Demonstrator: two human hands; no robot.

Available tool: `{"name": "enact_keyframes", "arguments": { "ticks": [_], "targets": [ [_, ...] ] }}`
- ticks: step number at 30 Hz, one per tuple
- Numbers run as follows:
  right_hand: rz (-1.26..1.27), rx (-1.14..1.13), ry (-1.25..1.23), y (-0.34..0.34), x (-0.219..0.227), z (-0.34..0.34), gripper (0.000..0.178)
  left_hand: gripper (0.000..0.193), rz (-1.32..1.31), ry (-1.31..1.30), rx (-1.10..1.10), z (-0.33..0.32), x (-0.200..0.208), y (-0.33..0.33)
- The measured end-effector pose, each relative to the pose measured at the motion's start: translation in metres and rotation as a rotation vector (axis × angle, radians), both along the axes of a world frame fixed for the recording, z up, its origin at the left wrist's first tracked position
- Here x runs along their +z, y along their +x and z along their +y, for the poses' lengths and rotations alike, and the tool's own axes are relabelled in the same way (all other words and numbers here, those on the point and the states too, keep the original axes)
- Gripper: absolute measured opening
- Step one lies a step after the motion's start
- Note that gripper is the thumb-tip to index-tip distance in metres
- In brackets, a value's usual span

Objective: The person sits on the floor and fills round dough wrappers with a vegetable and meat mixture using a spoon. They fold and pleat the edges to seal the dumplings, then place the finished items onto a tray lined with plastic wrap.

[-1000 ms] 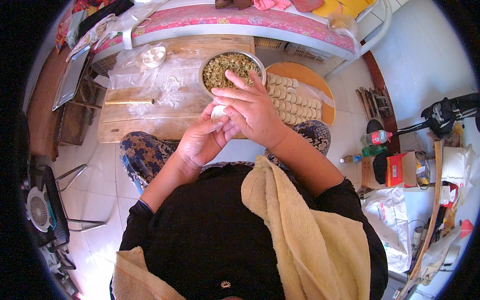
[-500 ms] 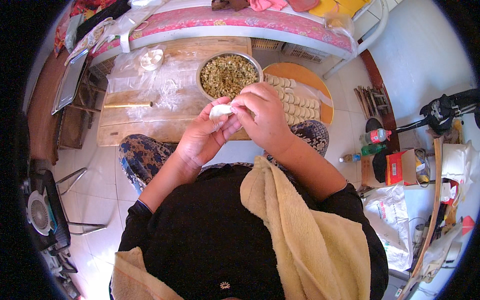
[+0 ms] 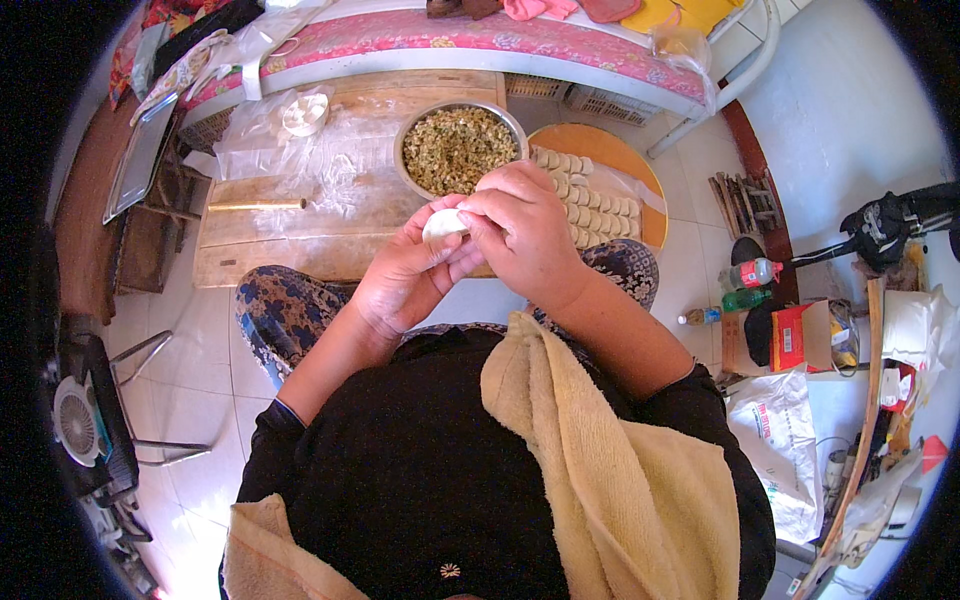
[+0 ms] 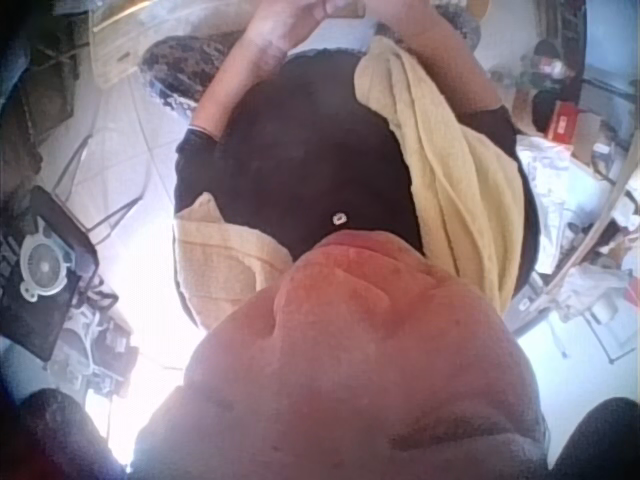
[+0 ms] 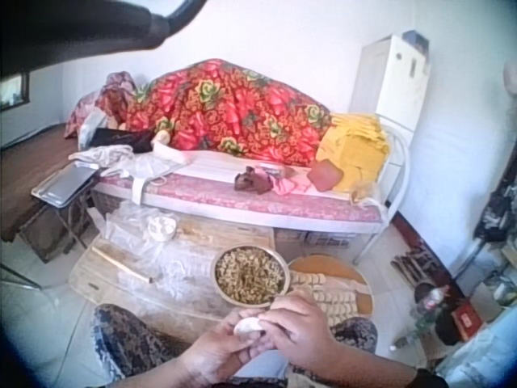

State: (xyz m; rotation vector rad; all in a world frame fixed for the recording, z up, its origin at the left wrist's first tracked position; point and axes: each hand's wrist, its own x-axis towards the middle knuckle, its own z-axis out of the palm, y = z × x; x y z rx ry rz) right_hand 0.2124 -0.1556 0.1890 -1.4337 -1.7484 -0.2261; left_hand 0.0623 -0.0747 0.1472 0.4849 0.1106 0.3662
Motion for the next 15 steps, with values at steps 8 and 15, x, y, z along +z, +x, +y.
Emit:
{"name": "enact_keyframes", "arguments": {
  "ticks": [8,15],
  "targets": [
    [-0.026,0.022,-0.012,-0.009,0.01,0.001,0.017,0.043,0.072,0.175,0.053,-0.002,0.008,-0.004],
    [-0.113,0.102,0.025,-0.007,0.011,-0.003,0.019,0.053,0.06,0.216,-0.008,-0.003,0.013,-0.005]
  ]
}}
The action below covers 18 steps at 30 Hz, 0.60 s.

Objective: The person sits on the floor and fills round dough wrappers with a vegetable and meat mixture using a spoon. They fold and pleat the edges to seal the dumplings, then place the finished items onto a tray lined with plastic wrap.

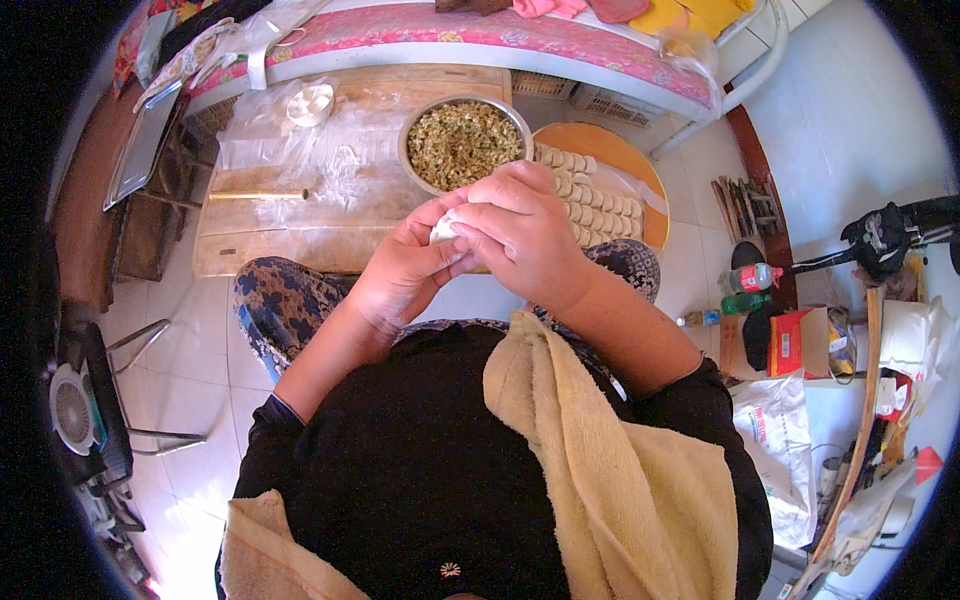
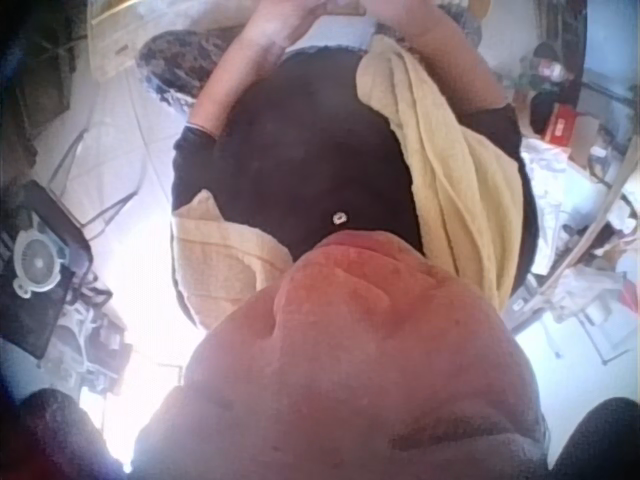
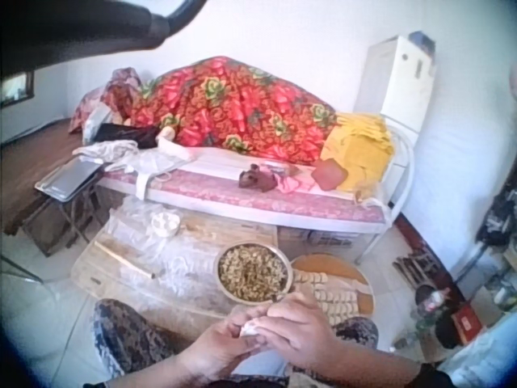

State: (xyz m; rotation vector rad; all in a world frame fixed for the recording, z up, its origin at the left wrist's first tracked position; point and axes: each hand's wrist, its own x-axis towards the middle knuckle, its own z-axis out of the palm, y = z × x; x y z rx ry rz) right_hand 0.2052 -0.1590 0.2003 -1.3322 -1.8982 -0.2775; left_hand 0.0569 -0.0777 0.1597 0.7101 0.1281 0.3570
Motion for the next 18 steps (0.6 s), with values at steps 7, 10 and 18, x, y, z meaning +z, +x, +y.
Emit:
{"name": "enact_keyframes", "arguments": {
  "ticks": [7,10,18],
  "targets": [
    [-0.041,0.034,0.002,-0.0047,0.0049,0.001,0.022,0.054,0.044,0.409,0.061,0.0062,-0.0024,0.0004],
    [-0.092,0.042,0.068,-0.004,-0.0004,0.0023,0.023,0.055,0.021,0.298,0.083,0.0004,-0.0001,0.0019],
    [-0.07,0.022,0.058,-0.0082,0.0066,0.0003,0.019,0.062,0.041,0.353,0.046,0.0057,-0.0013,-0.0022]
  ]
}}
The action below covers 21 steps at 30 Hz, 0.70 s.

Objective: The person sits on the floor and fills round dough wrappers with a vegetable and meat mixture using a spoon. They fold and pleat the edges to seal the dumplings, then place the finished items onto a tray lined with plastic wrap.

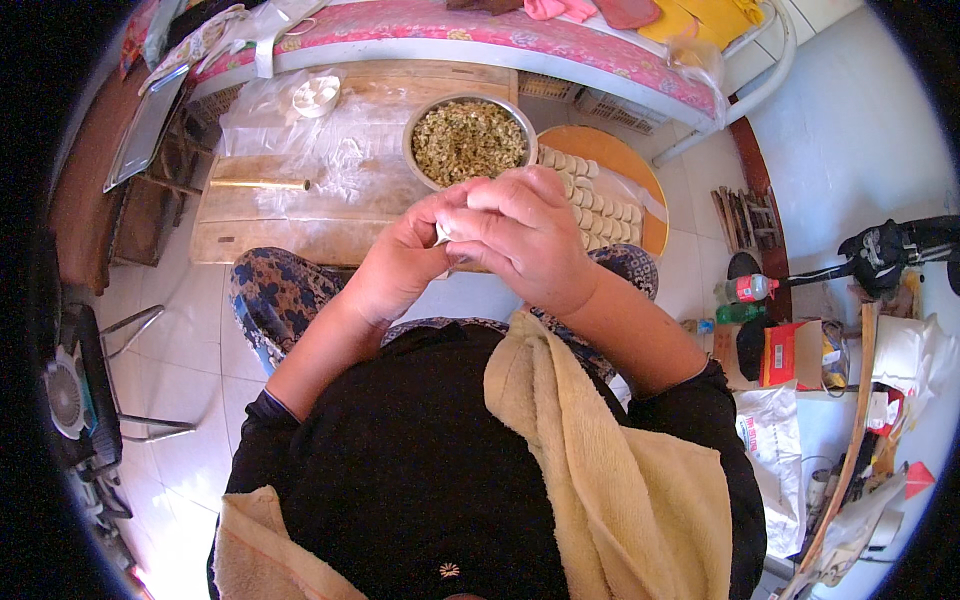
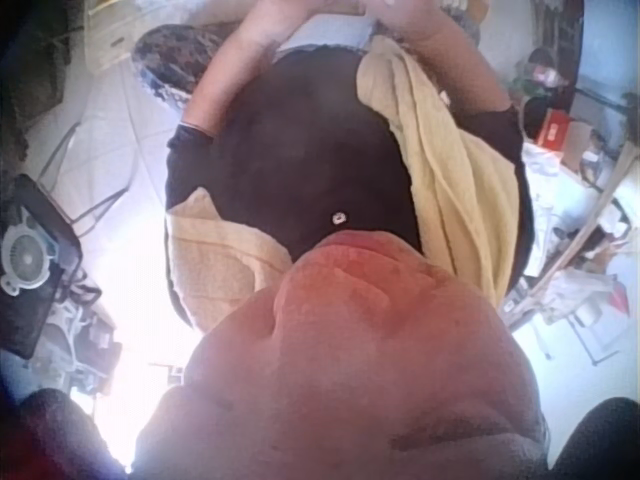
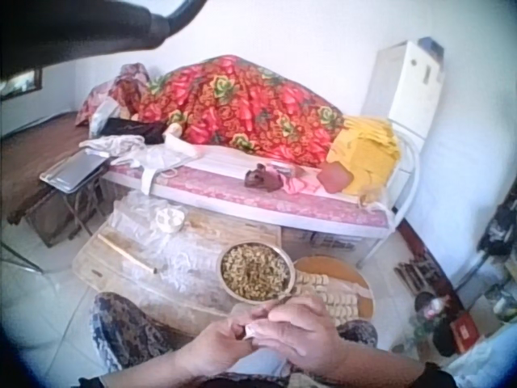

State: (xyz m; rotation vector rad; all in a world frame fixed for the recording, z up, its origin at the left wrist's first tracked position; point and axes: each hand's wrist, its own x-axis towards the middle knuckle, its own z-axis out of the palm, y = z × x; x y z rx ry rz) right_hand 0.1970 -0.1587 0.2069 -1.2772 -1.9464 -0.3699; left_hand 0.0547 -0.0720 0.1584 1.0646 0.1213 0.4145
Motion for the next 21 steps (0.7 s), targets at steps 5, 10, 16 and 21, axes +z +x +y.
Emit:
{"name": "enact_keyframes", "arguments": {
  "ticks": [5,10,16,21],
  "targets": [
    [-0.098,0.084,-0.009,0.005,0.003,0.001,0.019,0.063,0.021,0.258,0.095,-0.002,0.0,0.002],
    [-0.036,0.019,0.024,0.006,0.001,-0.002,0.018,0.054,-0.032,0.105,0.008,-0.007,-0.007,0.002],
    [-0.049,-0.046,-0.104,0.012,0.008,-0.005,0.023,0.036,0.002,0.404,0.132,-0.01,-0.008,0.012],
    [0.297,0.147,-0.256,0.036,-0.038,-0.007,0.025,0.035,0.276,0.653,0.048,0.002,-0.022,0.021]
  ]
}}
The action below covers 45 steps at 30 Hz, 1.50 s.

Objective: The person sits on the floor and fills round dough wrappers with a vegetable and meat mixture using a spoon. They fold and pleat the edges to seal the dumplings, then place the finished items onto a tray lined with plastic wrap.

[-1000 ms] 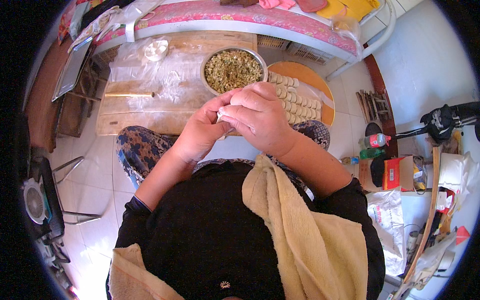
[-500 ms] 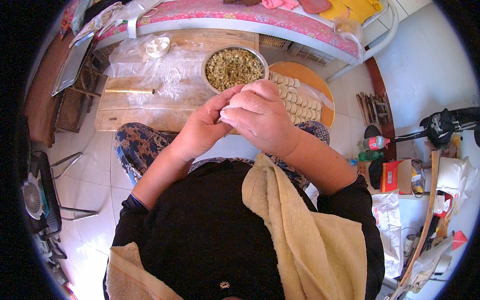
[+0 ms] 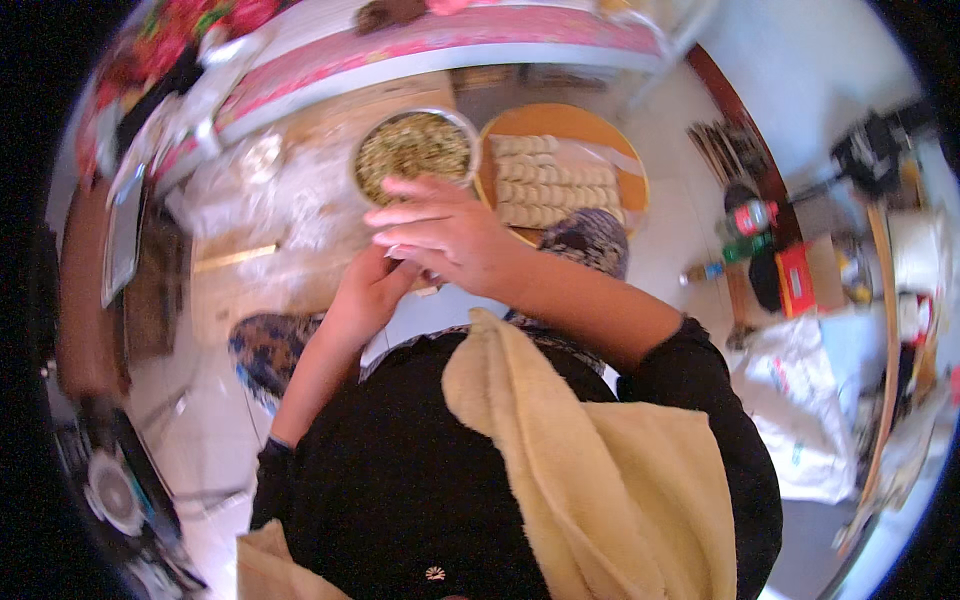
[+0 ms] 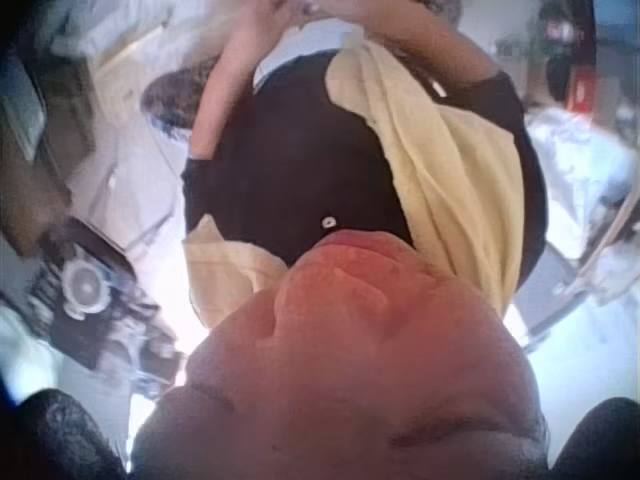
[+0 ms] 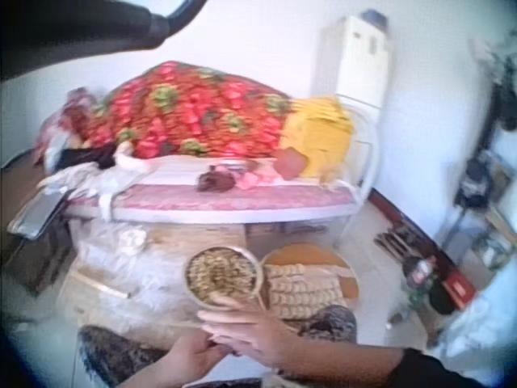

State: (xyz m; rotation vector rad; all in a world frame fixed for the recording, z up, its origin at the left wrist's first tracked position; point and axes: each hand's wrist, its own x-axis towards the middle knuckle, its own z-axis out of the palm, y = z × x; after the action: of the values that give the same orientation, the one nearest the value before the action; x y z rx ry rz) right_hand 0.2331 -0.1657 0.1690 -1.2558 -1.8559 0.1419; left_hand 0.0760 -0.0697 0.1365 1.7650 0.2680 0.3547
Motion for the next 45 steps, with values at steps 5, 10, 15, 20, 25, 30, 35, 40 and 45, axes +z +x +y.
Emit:
{"name": "enact_keyframes", "arguments": {
  "ticks": [5,10,15,20,25,30,35,40,45],
  "targets": [
    [0.997,-0.066,-0.33,0.022,-0.028,-0.018,0.022,0.045,0.019,-0.367,0.182,0.014,-0.038,0.012],
    [1.355,-0.287,-0.188,0.092,-0.046,-0.041,0.022,0.035,0.177,-0.174,0.773,0.094,-0.159,-0.004],
    [1.714,-0.505,-0.078,0.245,-0.098,-0.078,0.029,0.041,0.518,0.79,0.781,0.11,-0.225,0.003],
    [1.419,-0.901,-0.509,0.346,-0.195,-0.076,0.034,0.044,0.675,0.914,0.745,0.093,-0.212,0.029],
    [0.331,-1.079,-0.805,0.427,-0.309,-0.033,0.044,0.047,0.731,0.915,0.709,0.095,-0.213,0.028],
    [0.263,-1.096,-0.883,0.449,-0.33,0.019,0.037,0.049,0.764,0.91,0.691,0.097,-0.217,0.024],
    [0.351,-1.194,-0.86,0.459,-0.381,0.043,0.037,0.05,0.797,0.88,0.655,0.104,-0.217,0.026],
    [0.283,-1.243,-0.934,0.444,-0.36,0.062,0.03,0.051,0.811,0.894,0.675,0.102,-0.222,0.025],
    [0.428,-1.323,-0.937,0.446,-0.355,0.068,0.023,0.052,0.786,0.928,0.65,0.104,-0.222,0.024]
  ]
}}
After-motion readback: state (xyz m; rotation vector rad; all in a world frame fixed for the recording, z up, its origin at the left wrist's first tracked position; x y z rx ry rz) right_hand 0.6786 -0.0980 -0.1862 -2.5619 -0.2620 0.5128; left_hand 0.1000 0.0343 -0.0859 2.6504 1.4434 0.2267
